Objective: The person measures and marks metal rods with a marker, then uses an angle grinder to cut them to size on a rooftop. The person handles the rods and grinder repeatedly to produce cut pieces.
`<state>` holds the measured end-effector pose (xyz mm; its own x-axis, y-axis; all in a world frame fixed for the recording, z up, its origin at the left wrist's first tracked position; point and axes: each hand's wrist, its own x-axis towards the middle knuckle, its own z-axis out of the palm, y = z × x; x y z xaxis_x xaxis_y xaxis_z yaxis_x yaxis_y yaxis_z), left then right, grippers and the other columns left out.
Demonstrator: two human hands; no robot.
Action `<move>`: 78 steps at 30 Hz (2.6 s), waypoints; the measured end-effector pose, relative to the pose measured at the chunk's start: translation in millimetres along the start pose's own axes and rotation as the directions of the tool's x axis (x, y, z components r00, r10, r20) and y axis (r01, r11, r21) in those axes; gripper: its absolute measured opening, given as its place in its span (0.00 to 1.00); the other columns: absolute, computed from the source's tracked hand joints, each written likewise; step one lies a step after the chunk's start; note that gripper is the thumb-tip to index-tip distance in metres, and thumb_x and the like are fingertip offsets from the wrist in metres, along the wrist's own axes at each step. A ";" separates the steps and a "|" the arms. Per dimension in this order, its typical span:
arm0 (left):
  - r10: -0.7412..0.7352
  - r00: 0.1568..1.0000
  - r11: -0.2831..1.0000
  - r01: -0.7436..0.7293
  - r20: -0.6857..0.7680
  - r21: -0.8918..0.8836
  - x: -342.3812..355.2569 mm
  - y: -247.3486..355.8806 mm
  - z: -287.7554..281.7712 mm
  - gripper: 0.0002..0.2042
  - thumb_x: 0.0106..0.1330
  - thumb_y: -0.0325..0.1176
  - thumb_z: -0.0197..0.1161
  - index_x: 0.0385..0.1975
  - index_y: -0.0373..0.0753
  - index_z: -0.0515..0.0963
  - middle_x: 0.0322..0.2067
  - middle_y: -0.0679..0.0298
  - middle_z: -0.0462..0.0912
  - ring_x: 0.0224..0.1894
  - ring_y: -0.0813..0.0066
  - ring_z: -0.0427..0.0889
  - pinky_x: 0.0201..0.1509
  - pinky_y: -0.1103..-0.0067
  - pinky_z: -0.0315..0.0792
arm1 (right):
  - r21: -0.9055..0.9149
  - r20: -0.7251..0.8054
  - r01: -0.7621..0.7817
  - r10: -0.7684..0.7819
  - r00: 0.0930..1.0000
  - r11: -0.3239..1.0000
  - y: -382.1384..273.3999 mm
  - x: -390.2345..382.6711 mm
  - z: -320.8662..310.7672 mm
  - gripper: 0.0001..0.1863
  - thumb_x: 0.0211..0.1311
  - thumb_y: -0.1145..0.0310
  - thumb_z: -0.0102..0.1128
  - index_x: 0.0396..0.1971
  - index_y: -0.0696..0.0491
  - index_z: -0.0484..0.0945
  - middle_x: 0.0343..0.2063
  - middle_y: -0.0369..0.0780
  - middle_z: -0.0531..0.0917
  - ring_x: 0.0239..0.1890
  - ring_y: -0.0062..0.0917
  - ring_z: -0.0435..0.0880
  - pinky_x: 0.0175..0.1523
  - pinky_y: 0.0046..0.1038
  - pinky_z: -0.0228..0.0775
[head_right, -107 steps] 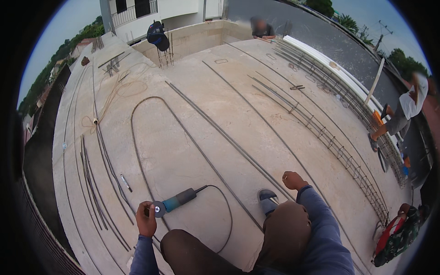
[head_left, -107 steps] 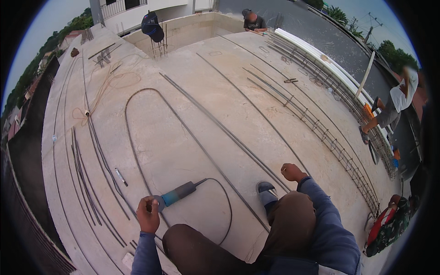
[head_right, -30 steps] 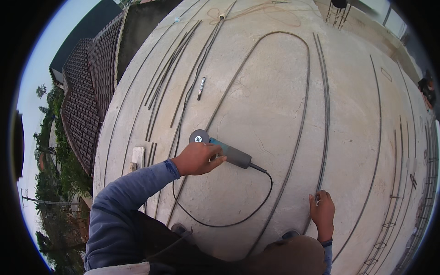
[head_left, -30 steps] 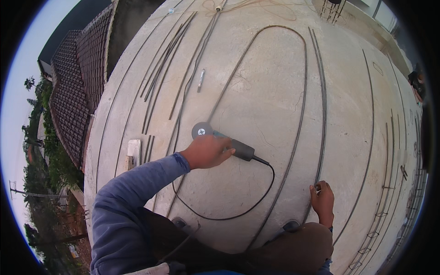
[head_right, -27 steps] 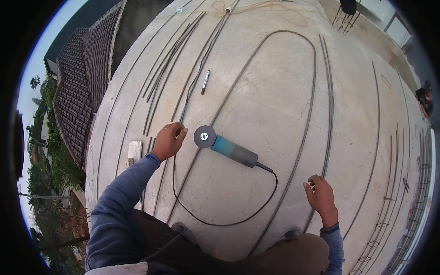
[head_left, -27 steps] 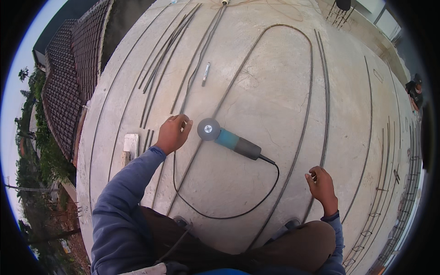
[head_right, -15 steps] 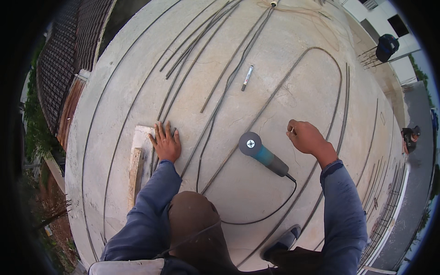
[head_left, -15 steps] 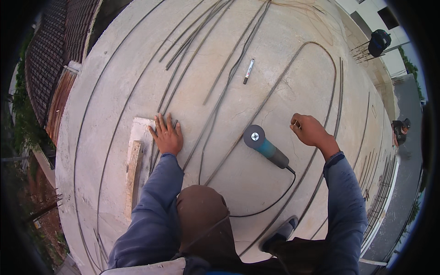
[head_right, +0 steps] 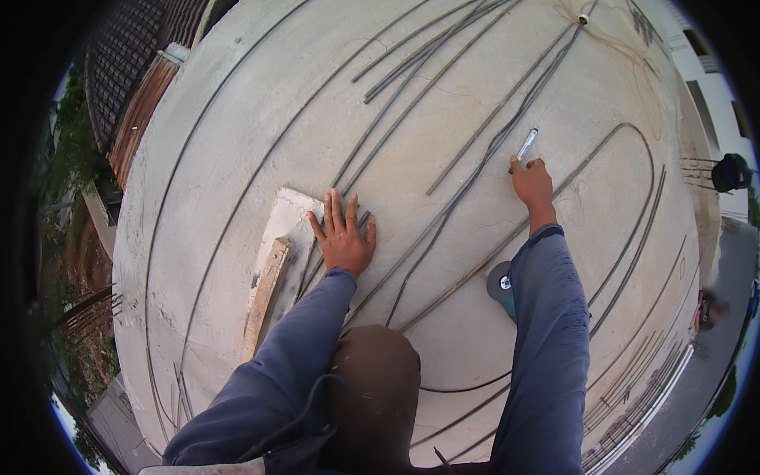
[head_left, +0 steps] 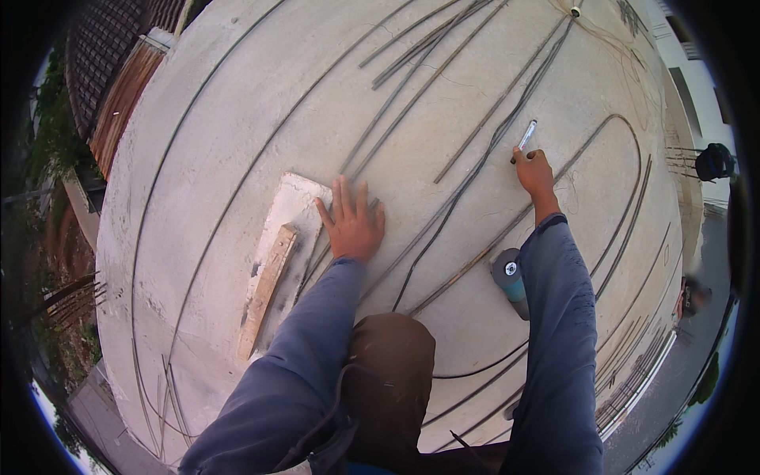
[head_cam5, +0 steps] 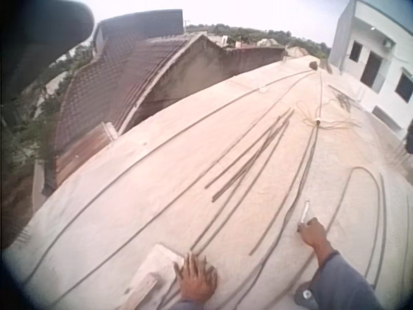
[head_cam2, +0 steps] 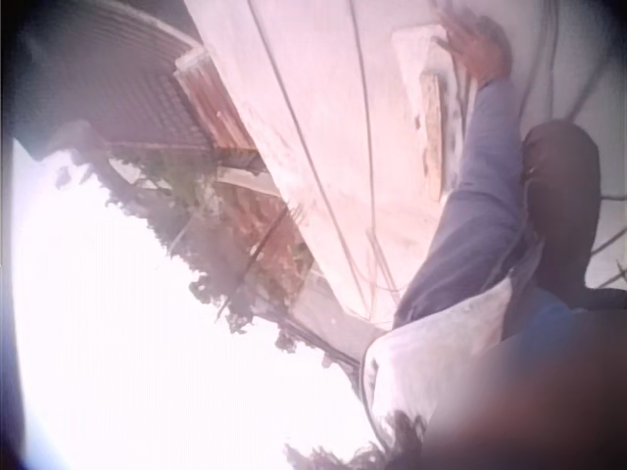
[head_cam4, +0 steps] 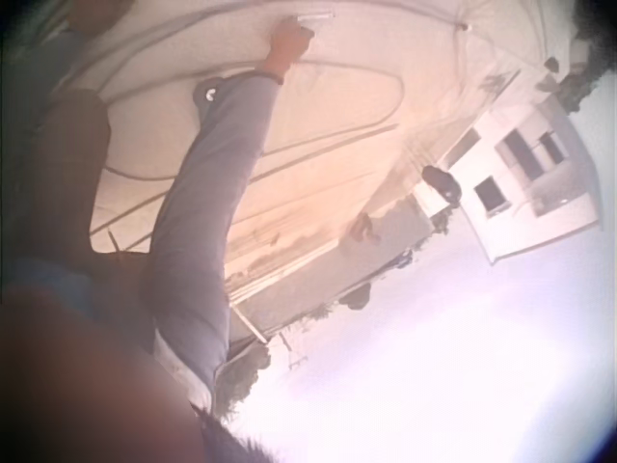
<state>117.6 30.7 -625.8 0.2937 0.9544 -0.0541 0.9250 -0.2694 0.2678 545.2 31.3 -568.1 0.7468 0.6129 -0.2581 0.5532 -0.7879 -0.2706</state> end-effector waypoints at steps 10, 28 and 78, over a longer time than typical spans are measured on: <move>0.069 0.995 0.996 -0.072 -0.070 -0.045 0.5 7.2 2.7 0.19 0.83 0.53 0.56 0.57 0.45 0.78 0.83 0.52 0.58 0.89 0.56 0.45 0.89 0.41 0.25 | 0.310 0.033 -0.005 -0.006 0.999 0.951 53.4 10.3 -41.7 0.19 0.81 0.54 0.61 0.43 0.59 0.82 0.27 0.39 0.84 0.33 0.23 0.84 0.39 0.30 0.76; 0.194 0.980 0.981 -0.193 -0.044 0.024 103.8 80.6 -15.1 0.19 0.76 0.43 0.66 0.62 0.43 0.78 0.59 0.57 0.82 0.66 0.55 0.80 0.70 0.53 0.74 | 0.628 -0.204 -0.281 0.502 0.840 0.726 281.6 -583.5 -332.9 0.20 0.70 0.75 0.59 0.60 0.62 0.73 0.36 0.42 0.84 0.38 0.25 0.84 0.46 0.31 0.83; 0.196 0.915 0.860 0.013 0.353 -0.511 -380.4 723.7 120.1 0.18 0.86 0.40 0.56 0.41 0.29 0.80 0.25 0.47 0.82 0.27 0.54 0.81 0.37 0.61 0.73 | -0.040 -0.637 0.048 -0.062 0.768 0.998 915.6 2.1 -220.2 0.17 0.71 0.69 0.66 0.57 0.55 0.81 0.57 0.48 0.78 0.64 0.46 0.75 0.76 0.53 0.60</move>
<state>704.2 -542.8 -526.9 0.5353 0.7746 -0.3369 0.6758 -0.1534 0.7210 1134.6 -701.9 -612.2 0.7745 0.4822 0.4095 0.6025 -0.7596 -0.2450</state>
